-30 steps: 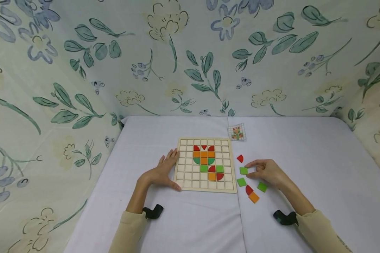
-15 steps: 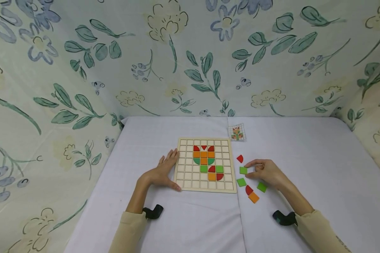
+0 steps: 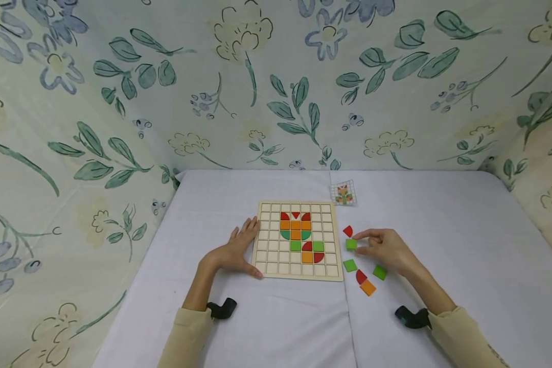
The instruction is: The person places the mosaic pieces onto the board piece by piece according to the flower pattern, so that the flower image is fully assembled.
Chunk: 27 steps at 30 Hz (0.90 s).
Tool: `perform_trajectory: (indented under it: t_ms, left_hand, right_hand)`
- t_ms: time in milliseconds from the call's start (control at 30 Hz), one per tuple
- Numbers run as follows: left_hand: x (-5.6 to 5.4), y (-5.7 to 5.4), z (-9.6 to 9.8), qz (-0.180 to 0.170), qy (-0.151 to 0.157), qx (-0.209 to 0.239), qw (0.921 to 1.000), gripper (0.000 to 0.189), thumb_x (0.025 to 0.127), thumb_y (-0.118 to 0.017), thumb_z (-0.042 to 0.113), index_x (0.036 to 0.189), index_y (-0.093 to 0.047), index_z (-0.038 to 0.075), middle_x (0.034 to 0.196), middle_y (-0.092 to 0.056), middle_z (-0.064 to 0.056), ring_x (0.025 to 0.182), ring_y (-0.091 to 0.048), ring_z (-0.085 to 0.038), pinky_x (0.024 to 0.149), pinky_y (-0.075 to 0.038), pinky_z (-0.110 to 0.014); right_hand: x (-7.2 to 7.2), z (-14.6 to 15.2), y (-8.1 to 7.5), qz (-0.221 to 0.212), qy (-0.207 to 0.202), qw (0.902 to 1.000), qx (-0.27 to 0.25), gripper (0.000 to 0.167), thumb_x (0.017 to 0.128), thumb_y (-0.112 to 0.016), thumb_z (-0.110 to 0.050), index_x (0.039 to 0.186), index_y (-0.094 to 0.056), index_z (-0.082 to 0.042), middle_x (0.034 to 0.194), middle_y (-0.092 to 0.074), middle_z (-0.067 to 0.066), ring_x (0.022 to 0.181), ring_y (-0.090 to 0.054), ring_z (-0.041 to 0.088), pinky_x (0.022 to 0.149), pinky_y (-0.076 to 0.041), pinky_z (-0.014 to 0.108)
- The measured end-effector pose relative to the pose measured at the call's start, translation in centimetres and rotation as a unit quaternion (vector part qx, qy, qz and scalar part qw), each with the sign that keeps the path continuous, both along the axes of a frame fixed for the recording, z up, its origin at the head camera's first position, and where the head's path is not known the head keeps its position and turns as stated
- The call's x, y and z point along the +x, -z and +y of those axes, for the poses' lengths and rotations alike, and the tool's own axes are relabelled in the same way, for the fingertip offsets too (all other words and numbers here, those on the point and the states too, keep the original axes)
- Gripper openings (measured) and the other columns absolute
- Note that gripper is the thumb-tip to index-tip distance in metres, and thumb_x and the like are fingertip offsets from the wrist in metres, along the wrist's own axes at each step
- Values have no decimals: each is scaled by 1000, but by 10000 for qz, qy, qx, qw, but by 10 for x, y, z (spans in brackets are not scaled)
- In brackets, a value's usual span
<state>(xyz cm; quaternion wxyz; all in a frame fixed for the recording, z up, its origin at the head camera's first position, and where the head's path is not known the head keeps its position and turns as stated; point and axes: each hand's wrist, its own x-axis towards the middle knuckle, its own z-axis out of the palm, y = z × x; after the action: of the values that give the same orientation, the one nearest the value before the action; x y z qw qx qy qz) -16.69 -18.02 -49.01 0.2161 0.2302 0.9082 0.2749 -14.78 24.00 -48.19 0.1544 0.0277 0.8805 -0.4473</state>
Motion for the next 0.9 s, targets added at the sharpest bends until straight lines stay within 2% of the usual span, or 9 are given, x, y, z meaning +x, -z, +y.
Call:
perform_trajectory:
  t_ms: [133,300,567,700,900]
  left_hand:
    - [1,-1,0,12,-1,35,10000,143,69,-96,43,166,2,4,175,10,-12,162,15,-30,132,7,-55]
    - [1,-1,1,33,17,82,10000,143,69,-96,42,166,1,3,175,9,-14,162,14,-32,132,7,-56]
    - [0,1,0,35,22,56,10000,144,68,-96,45,166,1,4,175,10,-12,163,14,-31,132,7,-55]
    - [0,1,-1,63,28,64,10000,143,68,-96,45,166,1,4,175,10,-12,163,14,-31,132,7,-56]
    - [1,2,-1,96,24,76,9999,143,69,-96,44,166,1,3,175,9,-13,163,13,-32,132,6,-56]
  right_hand:
    - [0,-8,-5,136,-54,9996,-262,42,88,-83,-22,125,-72,-5,61,-29,-3,55,-28,12,49,-25,28]
    - [2,-26,-8,102,-191,9979,-617,42,87,-84,-21,125,-73,-5,60,-26,-3,54,-26,13,54,-27,31]
    - [8,-61,-5,18,-466,9927,-1112,37,83,-86,-15,117,-76,-3,57,-24,-6,50,-22,11,45,-21,23]
    - [11,-79,-2,131,-712,9913,-1101,34,82,-88,-15,112,-77,-3,56,-24,-5,51,-21,12,49,-23,24]
    - [13,-103,1,144,-752,9914,-1066,27,79,-90,-12,103,-80,-7,54,-26,-4,51,-23,12,49,-22,23]
